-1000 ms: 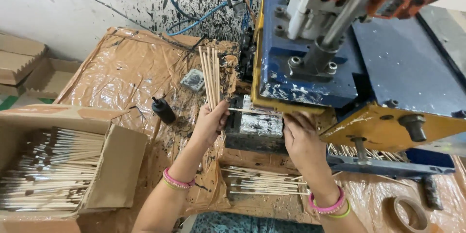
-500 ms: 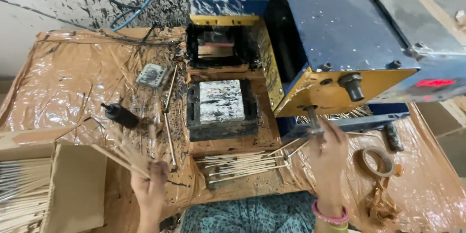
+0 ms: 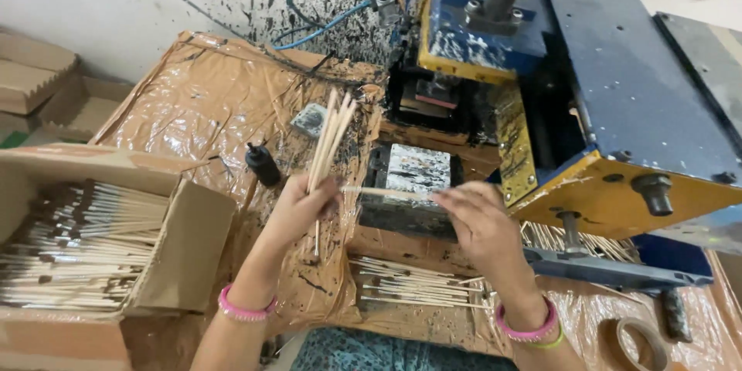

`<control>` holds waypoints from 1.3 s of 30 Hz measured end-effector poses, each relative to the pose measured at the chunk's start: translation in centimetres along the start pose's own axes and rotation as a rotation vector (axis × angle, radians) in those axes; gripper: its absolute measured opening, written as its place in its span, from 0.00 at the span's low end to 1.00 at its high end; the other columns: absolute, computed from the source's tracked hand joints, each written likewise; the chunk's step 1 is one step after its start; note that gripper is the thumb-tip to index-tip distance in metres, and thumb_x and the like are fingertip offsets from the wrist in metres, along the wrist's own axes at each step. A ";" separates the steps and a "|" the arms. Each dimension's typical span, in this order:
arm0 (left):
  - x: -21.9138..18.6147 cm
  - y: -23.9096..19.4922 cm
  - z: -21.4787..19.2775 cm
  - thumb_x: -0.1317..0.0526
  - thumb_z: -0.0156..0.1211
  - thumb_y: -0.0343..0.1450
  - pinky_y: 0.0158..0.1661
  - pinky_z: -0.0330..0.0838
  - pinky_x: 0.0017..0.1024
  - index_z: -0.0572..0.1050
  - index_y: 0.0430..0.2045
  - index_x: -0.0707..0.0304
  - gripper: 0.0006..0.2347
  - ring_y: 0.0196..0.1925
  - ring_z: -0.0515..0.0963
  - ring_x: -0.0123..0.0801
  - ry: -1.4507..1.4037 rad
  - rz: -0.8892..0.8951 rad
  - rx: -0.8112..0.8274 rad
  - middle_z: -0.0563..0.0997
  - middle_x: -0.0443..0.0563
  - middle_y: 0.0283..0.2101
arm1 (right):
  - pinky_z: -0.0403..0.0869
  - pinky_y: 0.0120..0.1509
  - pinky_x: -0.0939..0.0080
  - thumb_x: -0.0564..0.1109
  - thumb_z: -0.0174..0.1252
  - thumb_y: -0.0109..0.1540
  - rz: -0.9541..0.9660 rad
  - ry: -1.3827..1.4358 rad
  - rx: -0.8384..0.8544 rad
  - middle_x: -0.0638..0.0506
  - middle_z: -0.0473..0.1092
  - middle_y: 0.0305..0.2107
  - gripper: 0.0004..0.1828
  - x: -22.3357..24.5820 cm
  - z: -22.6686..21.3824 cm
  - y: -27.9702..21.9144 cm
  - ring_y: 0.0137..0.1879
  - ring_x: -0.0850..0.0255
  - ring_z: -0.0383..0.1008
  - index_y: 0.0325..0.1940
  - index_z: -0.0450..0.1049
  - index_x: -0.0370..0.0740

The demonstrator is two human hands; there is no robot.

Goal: Feeding raw wooden sticks into an automated incense-making machine.

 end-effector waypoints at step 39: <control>3.7 -9.5 7.6 0.71 0.61 0.63 0.23 0.77 0.25 0.81 0.36 0.69 0.10 0.23 0.83 0.28 0.557 0.375 0.149 0.84 0.51 0.26 | 0.72 0.32 0.69 0.40 0.62 0.65 0.396 0.767 -0.008 0.49 0.78 0.32 0.08 3.0 1.4 -8.9 0.32 0.67 0.75 0.48 0.80 0.35</control>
Point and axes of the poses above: each hand's wrist, its own y-axis towards the middle knuckle, its own z-axis out of the palm, x = y × z, the point moved 1 cm from there along y, towards the middle knuckle
